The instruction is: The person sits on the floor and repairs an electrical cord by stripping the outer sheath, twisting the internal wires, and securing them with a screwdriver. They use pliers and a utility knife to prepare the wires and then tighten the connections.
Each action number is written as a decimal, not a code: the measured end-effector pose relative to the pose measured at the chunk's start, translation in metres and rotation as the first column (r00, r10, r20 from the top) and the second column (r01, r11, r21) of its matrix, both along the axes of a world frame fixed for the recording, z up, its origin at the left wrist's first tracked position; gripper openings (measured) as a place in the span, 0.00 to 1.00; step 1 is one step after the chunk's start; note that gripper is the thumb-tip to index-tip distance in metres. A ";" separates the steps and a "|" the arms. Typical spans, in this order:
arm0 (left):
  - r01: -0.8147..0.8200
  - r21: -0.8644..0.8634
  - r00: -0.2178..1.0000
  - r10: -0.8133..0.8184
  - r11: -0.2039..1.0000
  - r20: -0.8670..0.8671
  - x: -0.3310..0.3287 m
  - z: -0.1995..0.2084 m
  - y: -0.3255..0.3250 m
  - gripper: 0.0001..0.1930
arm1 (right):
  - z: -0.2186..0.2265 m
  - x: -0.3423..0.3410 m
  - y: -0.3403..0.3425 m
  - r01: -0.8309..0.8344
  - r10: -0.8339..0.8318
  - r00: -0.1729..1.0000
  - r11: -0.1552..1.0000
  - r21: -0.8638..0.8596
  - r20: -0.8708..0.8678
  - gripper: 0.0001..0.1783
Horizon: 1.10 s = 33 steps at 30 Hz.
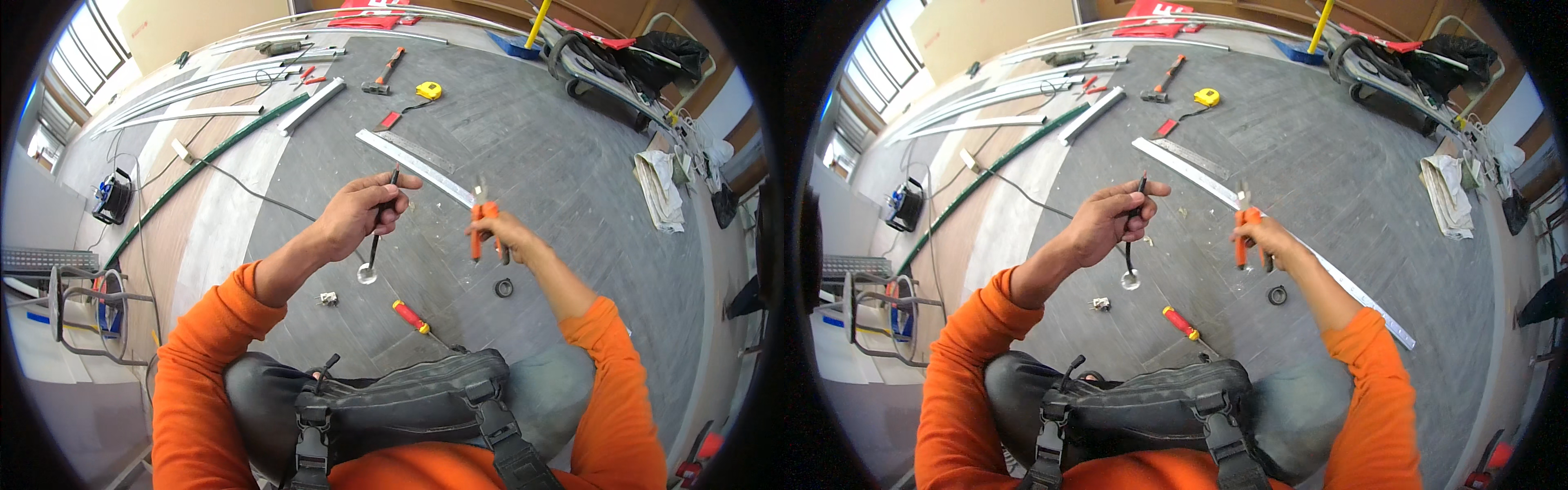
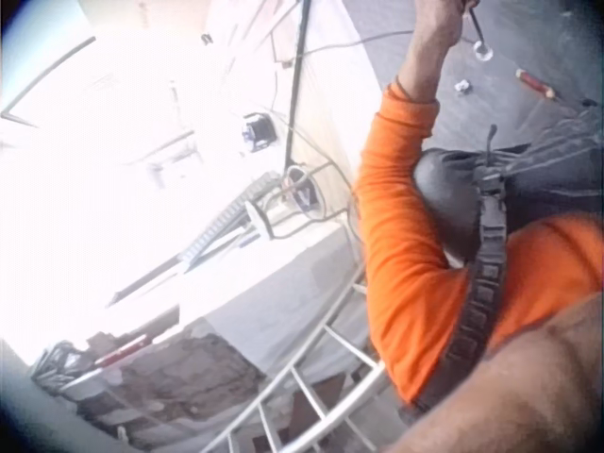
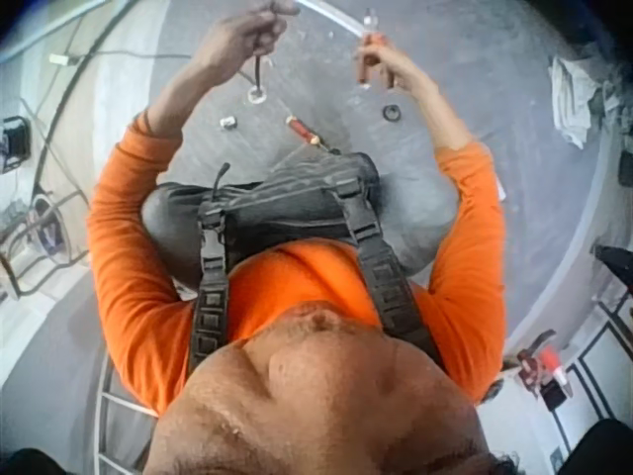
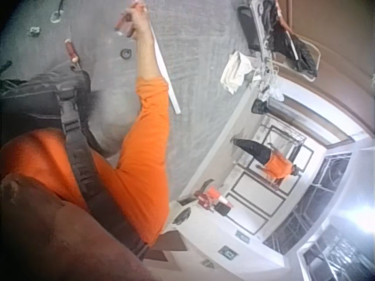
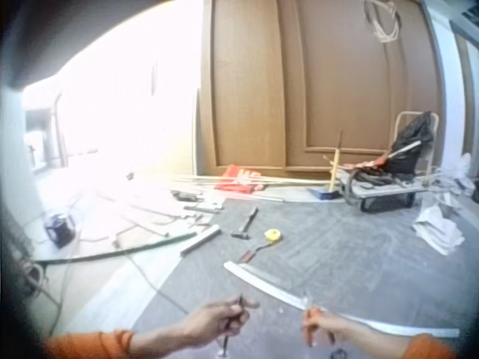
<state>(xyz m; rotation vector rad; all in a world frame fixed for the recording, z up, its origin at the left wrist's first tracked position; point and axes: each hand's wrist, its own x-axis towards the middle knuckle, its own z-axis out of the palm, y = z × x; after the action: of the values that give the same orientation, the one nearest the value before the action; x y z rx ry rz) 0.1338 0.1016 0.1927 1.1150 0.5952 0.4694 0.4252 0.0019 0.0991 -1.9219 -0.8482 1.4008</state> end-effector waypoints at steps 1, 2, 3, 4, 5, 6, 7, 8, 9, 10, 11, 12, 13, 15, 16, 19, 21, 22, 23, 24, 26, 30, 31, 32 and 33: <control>-0.043 -0.034 0.999 0.043 0.999 0.012 0.004 -0.001 -0.004 0.20 | 0.013 -0.009 -0.003 -0.112 0.117 0.993 0.985 -0.134 0.033 0.18; -0.032 0.025 0.999 0.032 0.999 -0.027 0.006 -0.001 -0.005 0.20 | 0.018 -0.015 -0.007 -0.119 0.111 0.990 0.989 -0.087 -0.090 0.19; -0.025 0.084 0.997 0.031 0.996 -0.065 0.006 0.004 -0.008 0.20 | 0.021 -0.020 -0.009 -0.126 0.116 0.971 0.991 -0.038 -0.211 0.21; -0.018 0.142 0.994 0.033 0.990 -0.104 0.005 0.007 -0.009 0.20 | 0.025 -0.024 -0.010 -0.129 0.126 0.936 0.992 0.011 -0.330 0.22; -0.009 0.102 0.993 0.020 0.995 -0.114 0.005 0.003 -0.005 0.20 | 0.030 -0.028 -0.010 -0.153 0.170 0.946 0.985 0.082 -0.275 0.24; 0.006 0.064 0.993 0.002 0.998 -0.121 0.006 0.000 0.001 0.19 | 0.031 -0.028 -0.009 -0.197 0.216 0.957 0.974 0.112 -0.195 0.24; 0.019 0.026 0.992 -0.015 0.999 -0.128 0.006 -0.003 0.005 0.19 | 0.031 -0.028 -0.008 -0.244 0.261 0.959 0.960 0.138 -0.115 0.25; -0.023 0.016 0.993 0.024 1.000 -0.116 0.006 -0.007 0.006 0.18 | 0.032 -0.028 -0.008 -0.293 0.302 0.953 0.942 0.162 -0.033 0.26; -0.060 0.007 0.993 0.060 0.998 -0.105 0.008 -0.008 0.006 0.18 | 0.030 -0.029 -0.007 -0.283 0.299 0.953 0.937 0.207 -0.051 0.26; -0.097 -0.003 0.991 0.096 0.995 -0.094 0.009 -0.009 0.006 0.17 | 0.028 -0.031 -0.007 -0.271 0.297 0.953 0.929 0.251 -0.068 0.27; -0.110 0.032 0.988 0.113 0.993 -0.108 0.009 -0.010 0.005 0.17 | 0.027 -0.033 -0.008 -0.257 0.294 0.952 0.920 0.295 -0.086 0.28; -0.124 0.065 0.984 0.131 0.990 -0.123 0.008 -0.007 0.003 0.16 | 0.030 -0.038 -0.006 -0.295 0.309 0.951 0.900 0.320 0.007 0.27; -0.136 0.099 0.979 0.149 0.986 -0.138 0.007 -0.005 0.001 0.16 | 0.034 -0.043 -0.005 -0.334 0.319 0.942 0.879 0.340 0.100 0.26; -0.067 0.090 0.984 0.080 0.994 -0.157 0.002 -0.008 0.006 0.14 | 0.042 -0.053 -0.004 -0.387 0.332 0.920 0.853 0.350 0.207 0.25; -0.032 0.085 0.985 0.046 0.996 -0.164 0.000 -0.010 0.009 0.14 | 0.047 -0.058 -0.004 -0.401 0.342 0.913 0.849 0.343 0.221 0.25; -0.009 0.034 0.986 0.015 0.999 -0.164 0.001 -0.017 0.010 0.14 | 0.048 -0.065 -0.006 -0.431 0.348 0.892 0.846 0.313 0.289 0.24; -0.029 0.061 0.972 0.042 0.998 -0.229 0.002 -0.014 0.009 0.14 | 0.049 -0.068 -0.008 -0.444 0.345 0.875 0.851 0.280 0.339 0.25; -0.038 0.073 0.963 0.056 0.997 -0.263 0.002 -0.012 0.008 0.15 | 0.051 -0.069 -0.009 -0.447 0.343 0.866 0.856 0.259 0.363 0.25; -0.047 0.098 0.959 0.072 0.994 -0.274 0.001 -0.014 0.008 0.15 | 0.052 -0.070 -0.010 -0.450 0.341 0.857 0.860 0.238 0.387 0.25; -0.053 0.122 0.955 0.086 0.991 -0.285 0.001 -0.015 0.009 0.15 | 0.052 -0.071 -0.010 -0.443 0.327 0.855 0.864 0.239 0.403 0.25; -0.073 0.168 0.947 0.121 0.983 -0.297 0.001 -0.017 0.012 0.14 | 0.052 -0.073 -0.008 -0.426 0.295 0.850 0.872 0.241 0.435 0.25; -0.053 0.196 0.955 0.107 0.979 -0.276 -0.002 -0.024 0.013 0.12 | 0.037 -0.069 -0.010 -0.445 0.288 0.843 0.847 0.290 0.454 0.22; -0.036 0.207 0.958 0.092 0.978 -0.270 -0.003 -0.022 0.012 0.13 | 0.041 -0.068 -0.007 -0.435 0.281 0.848 0.853 0.287 0.450 0.21; -0.019 0.218 0.961 0.078 0.976 -0.264 -0.004 -0.022 0.009 0.14 | 0.044 -0.070 -0.009 -0.426 0.275 0.852 0.859 0.283 0.446 0.20; -0.016 0.253 0.951 0.093 0.967 -0.295 -0.004 -0.021 0.004 0.14 | 0.044 -0.071 -0.015 -0.421 0.288 0.862 0.865 0.274 0.417 0.19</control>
<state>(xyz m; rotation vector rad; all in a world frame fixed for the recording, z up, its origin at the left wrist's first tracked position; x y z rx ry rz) 0.1303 0.1055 0.1714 1.4281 0.8564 0.4300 0.3541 -0.0133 0.1428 -1.8144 -1.5989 0.9917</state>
